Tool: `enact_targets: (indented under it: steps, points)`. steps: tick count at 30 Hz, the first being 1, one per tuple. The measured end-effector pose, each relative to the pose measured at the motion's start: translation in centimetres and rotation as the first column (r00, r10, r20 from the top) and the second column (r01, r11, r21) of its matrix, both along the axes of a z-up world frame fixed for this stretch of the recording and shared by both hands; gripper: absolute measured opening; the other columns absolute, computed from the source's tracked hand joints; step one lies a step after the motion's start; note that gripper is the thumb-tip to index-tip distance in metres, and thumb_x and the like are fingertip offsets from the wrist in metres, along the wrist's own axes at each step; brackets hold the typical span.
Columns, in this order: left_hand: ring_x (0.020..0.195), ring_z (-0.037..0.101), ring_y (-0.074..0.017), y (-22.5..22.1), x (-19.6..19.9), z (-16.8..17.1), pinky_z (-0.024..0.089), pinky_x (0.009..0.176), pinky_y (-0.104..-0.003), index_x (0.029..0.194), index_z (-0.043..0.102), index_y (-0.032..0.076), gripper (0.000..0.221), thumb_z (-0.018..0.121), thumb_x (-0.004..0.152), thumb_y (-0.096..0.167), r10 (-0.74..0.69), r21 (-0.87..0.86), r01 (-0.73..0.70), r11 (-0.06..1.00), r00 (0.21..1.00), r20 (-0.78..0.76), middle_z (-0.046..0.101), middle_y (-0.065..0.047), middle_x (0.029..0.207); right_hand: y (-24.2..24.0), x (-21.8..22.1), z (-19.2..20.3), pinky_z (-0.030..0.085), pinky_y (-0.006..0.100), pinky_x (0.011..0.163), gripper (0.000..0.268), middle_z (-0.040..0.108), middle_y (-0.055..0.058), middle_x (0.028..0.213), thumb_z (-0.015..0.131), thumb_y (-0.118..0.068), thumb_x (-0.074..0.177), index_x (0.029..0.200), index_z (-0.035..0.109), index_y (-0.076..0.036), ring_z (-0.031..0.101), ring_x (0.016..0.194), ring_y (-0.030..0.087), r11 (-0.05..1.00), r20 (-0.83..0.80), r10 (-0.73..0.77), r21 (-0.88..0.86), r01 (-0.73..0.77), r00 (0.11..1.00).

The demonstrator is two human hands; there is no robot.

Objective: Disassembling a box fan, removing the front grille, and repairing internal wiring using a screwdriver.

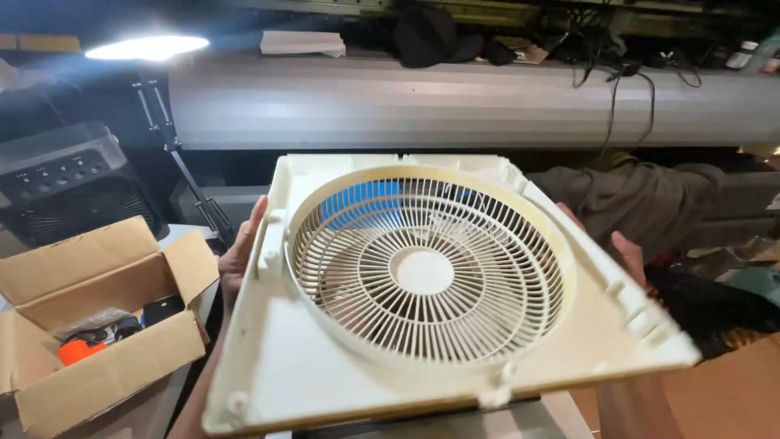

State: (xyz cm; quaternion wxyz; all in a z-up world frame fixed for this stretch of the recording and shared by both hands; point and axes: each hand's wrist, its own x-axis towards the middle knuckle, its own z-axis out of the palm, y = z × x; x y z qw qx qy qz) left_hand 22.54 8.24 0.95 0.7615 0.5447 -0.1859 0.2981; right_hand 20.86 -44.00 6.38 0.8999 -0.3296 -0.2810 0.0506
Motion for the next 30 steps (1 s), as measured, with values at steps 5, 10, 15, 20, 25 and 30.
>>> enact_targets:
  steps: [5,10,15,20,25,30]
  points:
    - [0.109,0.053,-0.0184,-2.6,-4.8,2.7,0.049,0.094,-0.035,0.148,0.056,0.008,0.053,0.06,0.096,-0.002,0.097,0.175,-0.097,0.98,0.995,0.011,0.065,-0.014,0.124,6.9,-4.9,3.8,0.03,0.05,0.119,0.096,0.035,0.014,0.165,0.04,-0.06,0.083,0.166,0.019,-0.015,0.037,0.147,0.028,0.778,-0.003,-0.451,-0.491,0.391,0.893]
    - [0.128,0.054,-0.0327,-3.8,-6.1,6.7,0.046,0.104,-0.052,0.165,0.026,0.017,0.067,0.044,0.101,0.015,-0.203,-0.207,0.139,0.968,0.921,-0.334,0.049,-0.026,0.154,1.3,2.1,-2.1,0.059,0.037,0.077,0.082,0.066,0.005,0.125,0.075,-0.006,0.075,0.153,0.052,-0.012,0.069,0.096,0.019,0.596,0.093,-0.68,-0.508,0.622,0.727]
    - [0.107,0.066,-0.0287,-3.7,-2.9,6.9,0.056,0.092,-0.05,0.144,0.06,0.008,0.054,0.071,0.093,0.019,-0.042,0.01,0.056,0.998,0.833,-0.552,0.07,-0.02,0.127,0.5,5.7,0.2,0.06,0.035,0.078,0.078,0.069,0.002,0.128,0.078,-0.006,0.075,0.149,0.054,-0.012,0.069,0.099,0.014,0.578,0.201,-0.706,-0.391,0.717,0.679]
    - [0.084,0.074,-0.0269,-4.8,4.9,4.7,0.064,0.069,-0.048,0.129,0.07,0.007,0.036,0.076,0.095,0.018,0.006,-0.145,-0.074,0.987,0.909,-0.417,0.076,-0.011,0.109,3.2,7.9,4.1,0.063,0.03,0.078,0.072,0.071,0.003,0.129,0.079,-0.009,0.079,0.147,0.058,-0.017,0.072,0.101,0.012,0.564,0.261,-0.728,-0.297,0.77,0.634]
    - [0.086,0.072,-0.013,-6.1,12.2,6.9,0.065,0.073,-0.032,0.124,0.074,0.009,0.032,0.079,0.095,0.021,0.187,-0.179,-0.223,0.958,0.962,-0.198,0.078,-0.008,0.104,4.1,14.0,4.0,0.058,0.036,0.098,0.034,0.07,0.005,0.124,0.07,-0.017,0.102,0.136,0.067,-0.012,0.067,0.109,0.015,0.35,0.304,-0.836,-0.343,0.871,0.456]
    - [0.094,0.066,-0.01,-6.3,18.5,7.4,0.062,0.08,-0.033,0.124,0.074,0.011,0.029,0.076,0.098,0.024,0.325,-0.103,-0.342,0.934,0.933,-0.153,0.078,-0.009,0.108,9.6,13.4,5.8,0.018,0.074,0.114,0.065,0.022,0.02,0.168,0.06,-0.016,0.102,0.161,0.034,-0.024,0.025,0.148,0.053,0.368,0.241,-0.739,-0.637,0.677,0.629]
